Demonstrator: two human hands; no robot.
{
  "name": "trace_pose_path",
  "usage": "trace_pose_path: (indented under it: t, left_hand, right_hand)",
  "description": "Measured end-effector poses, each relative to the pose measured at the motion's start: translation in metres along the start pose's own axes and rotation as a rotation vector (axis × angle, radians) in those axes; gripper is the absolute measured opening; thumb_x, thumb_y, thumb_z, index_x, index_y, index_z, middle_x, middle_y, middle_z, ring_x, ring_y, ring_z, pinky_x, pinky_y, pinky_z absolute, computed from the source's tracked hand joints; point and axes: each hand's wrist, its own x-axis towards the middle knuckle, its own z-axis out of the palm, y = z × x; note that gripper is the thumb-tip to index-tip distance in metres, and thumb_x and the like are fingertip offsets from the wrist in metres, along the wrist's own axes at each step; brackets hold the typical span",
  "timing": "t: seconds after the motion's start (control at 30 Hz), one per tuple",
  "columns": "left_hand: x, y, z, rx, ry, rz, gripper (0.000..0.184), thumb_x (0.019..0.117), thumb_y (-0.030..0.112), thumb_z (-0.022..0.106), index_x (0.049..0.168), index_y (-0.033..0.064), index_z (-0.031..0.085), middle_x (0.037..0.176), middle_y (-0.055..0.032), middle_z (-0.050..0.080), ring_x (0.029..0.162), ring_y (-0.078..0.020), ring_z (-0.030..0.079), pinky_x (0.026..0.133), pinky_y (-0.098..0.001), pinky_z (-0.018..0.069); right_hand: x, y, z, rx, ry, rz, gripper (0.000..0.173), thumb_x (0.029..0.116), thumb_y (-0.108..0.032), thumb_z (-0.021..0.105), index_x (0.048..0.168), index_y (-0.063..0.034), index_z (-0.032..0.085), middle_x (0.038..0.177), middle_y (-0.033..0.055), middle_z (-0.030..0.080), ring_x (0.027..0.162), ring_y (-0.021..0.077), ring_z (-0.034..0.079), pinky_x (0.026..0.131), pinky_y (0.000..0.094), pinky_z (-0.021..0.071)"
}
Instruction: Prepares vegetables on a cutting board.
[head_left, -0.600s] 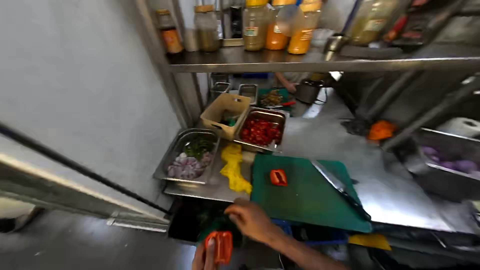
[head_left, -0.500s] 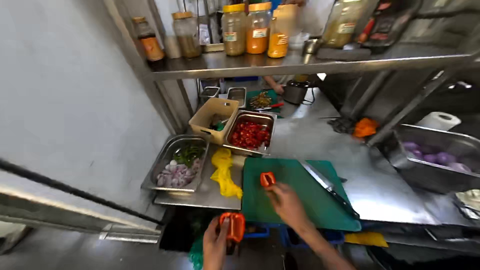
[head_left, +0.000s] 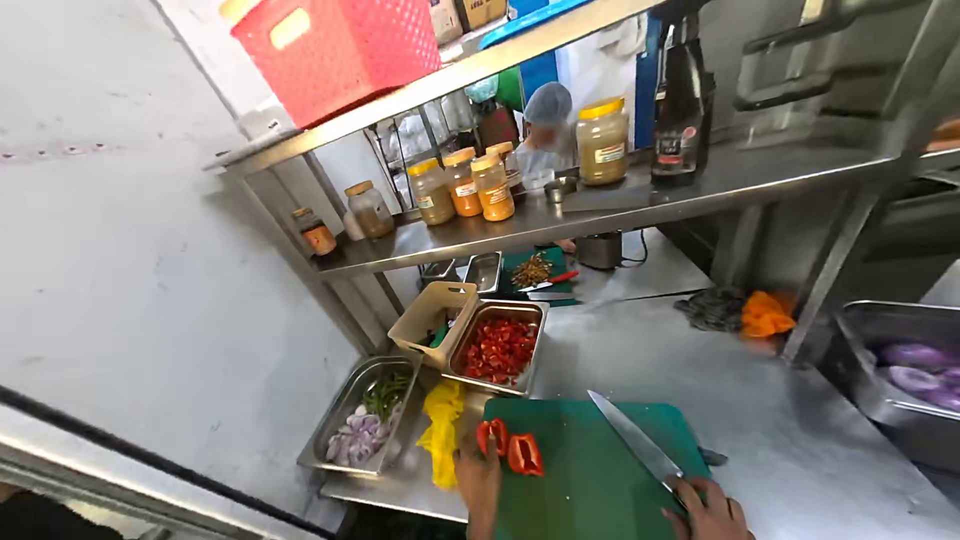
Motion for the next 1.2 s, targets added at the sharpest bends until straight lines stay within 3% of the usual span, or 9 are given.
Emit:
trace_pose_path:
  t: [0.2, 0.33, 0.37, 0.47, 0.53, 0.63, 0.77, 0.93, 1.2]
  left_hand:
    - [-0.041, 0.007, 0.016, 0.025, -0.219, 0.083, 0.045, 0.0957, 0.04, 0.07, 0.126, 0.0068, 0.068, 0.113, -0.0106, 0.074, 0.104, -0.0235, 0.072, 0.095, -0.048, 0.0585]
    - [-0.032, 0.014, 0.028, -0.042, -0.266, 0.107, 0.039, 0.0918, 0.032, 0.075, 0.116, 0.0023, 0.068, 0.102, -0.0127, 0.072, 0.09, -0.0229, 0.072, 0.085, -0.0438, 0.061]
    - [-0.03, 0.016, 0.031, -0.071, -0.278, 0.093, 0.041, 0.0915, 0.032, 0.076, 0.117, 0.0018, 0.066, 0.1, -0.0131, 0.072, 0.086, -0.0227, 0.073, 0.08, -0.0434, 0.0625]
    - [-0.026, 0.026, 0.037, -0.186, -0.335, 0.063, 0.049, 0.0897, 0.022, 0.078, 0.129, -0.0008, 0.059, 0.101, -0.0155, 0.071, 0.08, -0.0233, 0.073, 0.072, -0.043, 0.0645]
    - [-0.026, 0.037, 0.037, -0.257, -0.412, 0.035, 0.047, 0.0886, 0.018, 0.079, 0.128, 0.0001, 0.062, 0.1, -0.0146, 0.072, 0.076, -0.0207, 0.074, 0.066, -0.0396, 0.066]
    - [-0.032, 0.059, 0.031, -0.252, -0.6, 0.028, 0.043, 0.0881, 0.018, 0.079, 0.126, 0.0031, 0.065, 0.098, -0.012, 0.073, 0.074, -0.0183, 0.074, 0.065, -0.0375, 0.066]
    - [-0.047, 0.066, 0.041, -0.207, -0.773, 0.013, 0.046, 0.0862, 0.019, 0.081, 0.126, 0.0031, 0.065, 0.098, -0.0129, 0.072, 0.072, -0.0191, 0.073, 0.063, -0.0367, 0.0651]
    - [-0.05, 0.068, 0.047, -0.212, -0.773, -0.017, 0.047, 0.0833, 0.02, 0.084, 0.123, 0.0025, 0.066, 0.094, -0.0115, 0.073, 0.069, -0.0178, 0.073, 0.061, -0.0356, 0.0653]
    - [-0.058, 0.071, 0.052, -0.228, -0.708, -0.021, 0.039, 0.082, 0.017, 0.084, 0.116, 0.0048, 0.07, 0.092, -0.0074, 0.073, 0.069, -0.0155, 0.073, 0.06, -0.034, 0.0655]
  right_hand:
    - [0.022, 0.018, 0.007, -0.036, -0.088, -0.033, 0.034, 0.0922, -0.019, 0.074, 0.126, -0.0133, 0.07, 0.121, 0.0233, 0.066, 0.113, 0.0487, 0.062, 0.088, 0.0626, 0.0547]
    - [0.007, 0.006, -0.004, 0.089, -0.093, 0.025, 0.042, 0.0992, -0.01, 0.056, 0.141, -0.0086, 0.06, 0.125, 0.0255, 0.064, 0.11, 0.0444, 0.065, 0.094, 0.0591, 0.0541]
    - [0.0, 0.0, -0.011, 0.177, -0.105, 0.114, 0.043, 0.1005, -0.011, 0.051, 0.143, -0.006, 0.057, 0.123, 0.0236, 0.065, 0.105, 0.0401, 0.068, 0.09, 0.0574, 0.0559]
    - [-0.024, -0.018, -0.025, 0.416, -0.13, 0.333, 0.043, 0.1046, -0.031, 0.052, 0.14, -0.0066, 0.051, 0.088, 0.0129, 0.066, 0.066, 0.0257, 0.066, 0.062, 0.049, 0.058]
    - [-0.036, -0.035, -0.032, 0.436, -0.235, 0.386, 0.043, 0.1055, -0.034, 0.053, 0.139, -0.0085, 0.049, 0.083, 0.0102, 0.066, 0.061, 0.0238, 0.066, 0.058, 0.0466, 0.0593]
    - [-0.044, -0.072, -0.039, 0.202, -0.357, 0.385, 0.043, 0.1035, -0.025, 0.053, 0.144, -0.0117, 0.047, 0.088, 0.0126, 0.07, 0.073, 0.0307, 0.071, 0.068, 0.0524, 0.0595]
    - [-0.048, -0.117, -0.04, -0.138, -0.42, 0.419, 0.04, 0.1058, -0.03, 0.049, 0.141, -0.0105, 0.051, 0.09, 0.0179, 0.071, 0.086, 0.0398, 0.072, 0.076, 0.0561, 0.058]
    - [-0.043, -0.153, -0.047, -0.283, -0.595, 0.472, 0.038, 0.1075, -0.028, 0.043, 0.142, -0.0139, 0.051, 0.103, 0.0199, 0.071, 0.094, 0.0413, 0.072, 0.079, 0.0557, 0.058]
    - [-0.019, -0.148, -0.029, -0.351, -0.718, 0.434, 0.046, 0.1039, -0.01, 0.045, 0.15, -0.0158, 0.043, 0.108, 0.0211, 0.071, 0.102, 0.042, 0.071, 0.082, 0.0553, 0.0582]
